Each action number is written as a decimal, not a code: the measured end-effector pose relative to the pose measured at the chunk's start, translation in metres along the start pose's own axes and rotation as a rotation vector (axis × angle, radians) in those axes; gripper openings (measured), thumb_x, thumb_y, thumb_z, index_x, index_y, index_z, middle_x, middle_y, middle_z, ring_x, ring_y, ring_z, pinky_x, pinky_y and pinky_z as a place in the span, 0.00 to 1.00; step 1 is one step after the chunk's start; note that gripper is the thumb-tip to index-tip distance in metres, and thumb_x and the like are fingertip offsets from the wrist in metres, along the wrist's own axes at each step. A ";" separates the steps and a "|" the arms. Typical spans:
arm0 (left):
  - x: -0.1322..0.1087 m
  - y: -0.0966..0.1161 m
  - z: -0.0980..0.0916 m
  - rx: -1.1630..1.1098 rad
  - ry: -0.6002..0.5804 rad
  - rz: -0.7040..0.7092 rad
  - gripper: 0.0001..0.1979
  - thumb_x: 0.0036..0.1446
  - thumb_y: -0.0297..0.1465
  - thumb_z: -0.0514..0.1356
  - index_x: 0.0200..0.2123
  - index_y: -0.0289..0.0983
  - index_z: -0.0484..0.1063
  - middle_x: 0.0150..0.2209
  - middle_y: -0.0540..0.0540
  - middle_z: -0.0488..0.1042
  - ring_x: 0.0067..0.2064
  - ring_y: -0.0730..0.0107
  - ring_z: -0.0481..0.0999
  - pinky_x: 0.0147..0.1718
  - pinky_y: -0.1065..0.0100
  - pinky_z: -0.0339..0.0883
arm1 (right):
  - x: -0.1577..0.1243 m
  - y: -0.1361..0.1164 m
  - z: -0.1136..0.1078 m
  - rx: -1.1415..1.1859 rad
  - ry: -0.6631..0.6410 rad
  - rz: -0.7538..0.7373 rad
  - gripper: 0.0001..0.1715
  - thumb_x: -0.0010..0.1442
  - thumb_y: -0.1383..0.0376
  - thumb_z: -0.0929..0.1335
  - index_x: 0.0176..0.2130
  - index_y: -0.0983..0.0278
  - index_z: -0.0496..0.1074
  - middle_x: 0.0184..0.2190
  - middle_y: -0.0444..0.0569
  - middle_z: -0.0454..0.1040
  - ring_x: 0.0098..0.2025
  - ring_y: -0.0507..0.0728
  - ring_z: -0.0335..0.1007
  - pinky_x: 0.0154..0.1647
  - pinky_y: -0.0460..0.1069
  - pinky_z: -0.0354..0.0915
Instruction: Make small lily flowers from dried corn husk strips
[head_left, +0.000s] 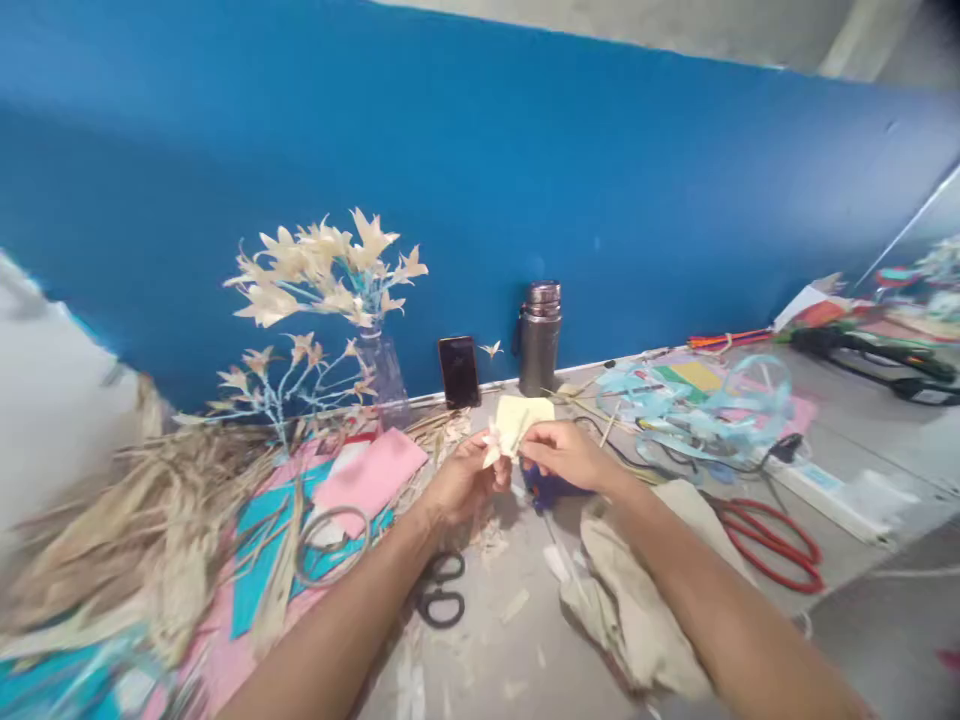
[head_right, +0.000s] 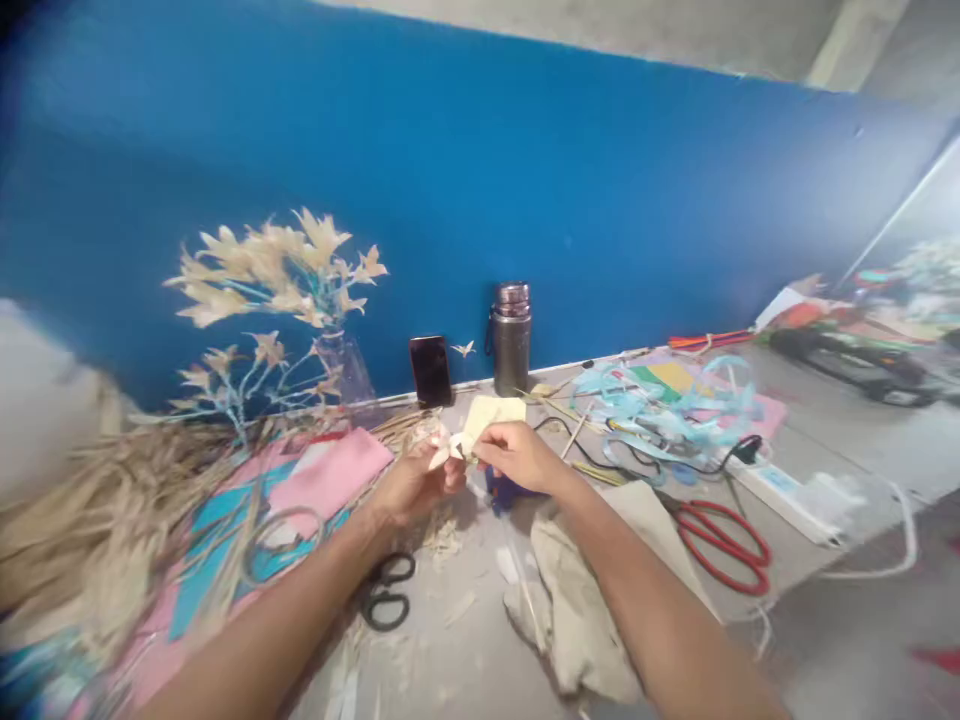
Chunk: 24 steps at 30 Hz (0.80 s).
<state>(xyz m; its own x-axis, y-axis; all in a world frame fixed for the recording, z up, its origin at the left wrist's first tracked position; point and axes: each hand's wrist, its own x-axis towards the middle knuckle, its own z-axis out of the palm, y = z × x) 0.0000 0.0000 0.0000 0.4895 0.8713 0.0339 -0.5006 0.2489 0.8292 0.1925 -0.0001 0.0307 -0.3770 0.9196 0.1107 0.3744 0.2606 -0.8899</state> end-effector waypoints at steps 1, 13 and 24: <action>0.001 -0.001 -0.001 -0.001 0.006 0.012 0.18 0.43 0.37 0.74 0.27 0.33 0.70 0.20 0.52 0.69 0.21 0.78 0.65 0.23 0.74 0.59 | 0.000 0.001 0.000 0.032 -0.003 -0.008 0.14 0.60 0.58 0.67 0.29 0.66 0.72 0.26 0.47 0.76 0.22 0.49 0.65 0.24 0.44 0.60; 0.004 -0.004 -0.002 0.052 -0.013 -0.021 0.16 0.45 0.34 0.74 0.25 0.32 0.70 0.21 0.49 0.72 0.20 0.77 0.68 0.22 0.74 0.61 | 0.000 0.000 0.004 0.248 0.085 -0.136 0.20 0.57 0.50 0.71 0.37 0.65 0.73 0.24 0.42 0.70 0.21 0.49 0.62 0.21 0.44 0.58; 0.003 -0.006 0.001 0.067 -0.016 -0.163 0.16 0.53 0.40 0.66 0.25 0.33 0.70 0.21 0.48 0.69 0.21 0.71 0.71 0.17 0.73 0.57 | -0.003 -0.002 0.002 0.115 0.104 -0.166 0.11 0.58 0.59 0.69 0.31 0.66 0.73 0.21 0.41 0.69 0.21 0.48 0.60 0.24 0.45 0.58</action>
<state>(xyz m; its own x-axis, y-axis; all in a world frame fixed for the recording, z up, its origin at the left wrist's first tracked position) 0.0054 0.0008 -0.0044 0.5714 0.8151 -0.0954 -0.3651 0.3566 0.8600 0.1912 -0.0037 0.0317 -0.3335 0.8938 0.2998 0.2133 0.3813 -0.8995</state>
